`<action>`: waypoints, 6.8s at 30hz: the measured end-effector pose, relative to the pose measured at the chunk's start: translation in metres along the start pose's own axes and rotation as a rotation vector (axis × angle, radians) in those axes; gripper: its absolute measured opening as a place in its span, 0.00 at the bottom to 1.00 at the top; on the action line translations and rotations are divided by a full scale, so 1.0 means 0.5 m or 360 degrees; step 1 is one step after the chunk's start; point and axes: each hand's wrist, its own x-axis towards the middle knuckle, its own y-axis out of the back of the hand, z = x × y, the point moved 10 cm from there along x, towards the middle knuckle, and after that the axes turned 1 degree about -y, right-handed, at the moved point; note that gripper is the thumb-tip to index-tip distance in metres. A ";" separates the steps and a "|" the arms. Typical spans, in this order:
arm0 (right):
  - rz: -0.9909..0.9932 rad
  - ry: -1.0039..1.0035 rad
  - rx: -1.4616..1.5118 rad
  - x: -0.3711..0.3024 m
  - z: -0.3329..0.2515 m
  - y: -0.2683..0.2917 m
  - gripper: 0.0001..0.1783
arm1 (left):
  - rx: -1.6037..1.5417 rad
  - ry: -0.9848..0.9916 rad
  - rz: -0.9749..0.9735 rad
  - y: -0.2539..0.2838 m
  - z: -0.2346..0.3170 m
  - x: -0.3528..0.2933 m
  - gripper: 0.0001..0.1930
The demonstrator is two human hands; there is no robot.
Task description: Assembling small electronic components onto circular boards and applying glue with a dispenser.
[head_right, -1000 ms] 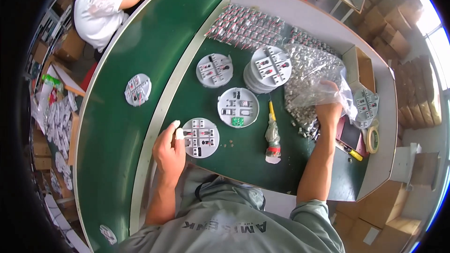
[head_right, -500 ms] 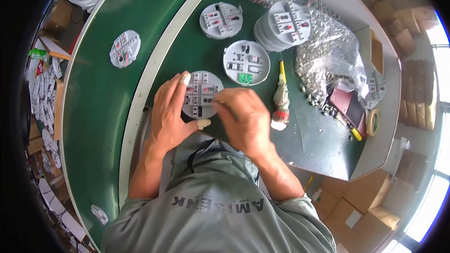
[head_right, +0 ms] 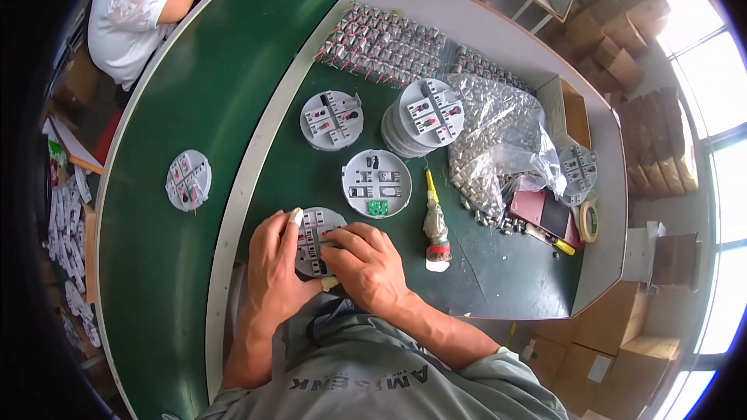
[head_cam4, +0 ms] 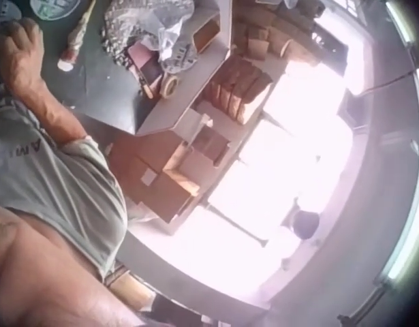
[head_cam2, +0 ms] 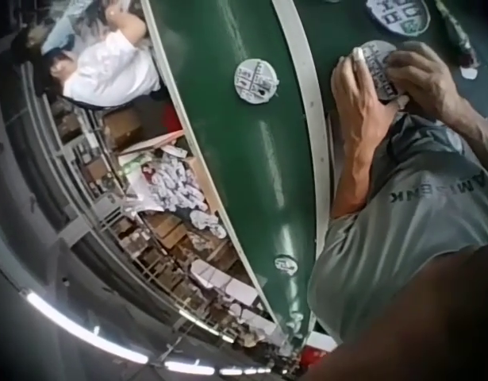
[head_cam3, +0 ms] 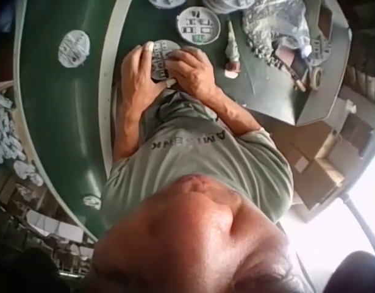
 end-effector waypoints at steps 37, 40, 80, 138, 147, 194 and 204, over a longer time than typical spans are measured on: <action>-0.0285 -0.0538 -0.0678 0.455 0.619 0.301 0.19 | 0.0163 -0.0137 -0.0008 -0.026 -0.004 0.020 0.57; -0.0016 -0.0579 -0.0526 0.399 0.523 0.337 0.17 | 0.0140 -0.0093 -0.0003 -0.031 -0.006 0.013 0.59; -0.0779 0.0116 0.0201 0.098 -0.007 -0.014 0.09 | -0.0132 -0.0023 0.0163 -0.015 -0.013 0.018 0.61; 0.0356 -0.1362 0.1118 -0.133 0.179 0.153 0.25 | -0.0216 -0.0072 -0.0212 -0.051 0.008 0.068 0.63; -0.0493 -0.0326 0.0444 0.051 0.024 -0.025 0.25 | -0.0339 -0.0106 -0.0002 -0.053 -0.011 0.055 0.51; -0.0025 -0.0725 0.0163 0.024 0.142 0.020 0.16 | -0.0270 -0.0165 -0.0103 -0.082 -0.018 0.099 0.55; 0.0198 -0.1557 0.0349 -0.119 0.244 0.153 0.17 | -0.0249 -0.0140 -0.0148 -0.089 0.003 0.078 0.58</action>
